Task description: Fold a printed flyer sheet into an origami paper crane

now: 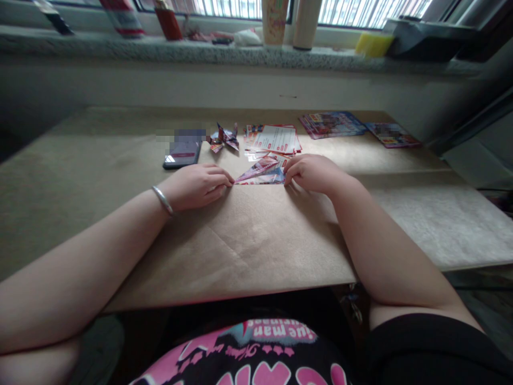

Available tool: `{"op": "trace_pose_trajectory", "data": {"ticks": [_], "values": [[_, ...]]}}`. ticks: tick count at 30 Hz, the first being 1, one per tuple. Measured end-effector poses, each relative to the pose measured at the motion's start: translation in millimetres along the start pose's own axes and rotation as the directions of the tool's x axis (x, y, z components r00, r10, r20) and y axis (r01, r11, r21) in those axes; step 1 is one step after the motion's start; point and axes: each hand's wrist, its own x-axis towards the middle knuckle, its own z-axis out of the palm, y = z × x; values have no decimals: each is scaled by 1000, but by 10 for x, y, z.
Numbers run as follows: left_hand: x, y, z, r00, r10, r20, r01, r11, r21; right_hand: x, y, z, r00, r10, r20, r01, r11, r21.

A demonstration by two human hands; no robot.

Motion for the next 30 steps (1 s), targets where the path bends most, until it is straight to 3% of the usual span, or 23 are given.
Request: {"op": "trace_pose_trajectory", "data": {"ticks": [15,23,25,27,30], "values": [[-3,-11,10,1000,-8,-17,7,998,-65,-16,50,-38,1000,13,19,-14,999,39],[3,-60,49,999,-12,-30,8,993,-118,-40,23,-34,994,102,29,-102,995,-1],[3,-55,50,999,-12,-36,8,993,-114,-32,-30,-22,991,133,-24,-134,989,-57],[3,-47,49,999,-15,-40,11,995,-104,-11,-98,3,973,168,-157,-185,977,-104],[3,-37,52,999,-17,-45,13,996,-84,53,-217,73,908,198,-369,-241,968,-75]]}}
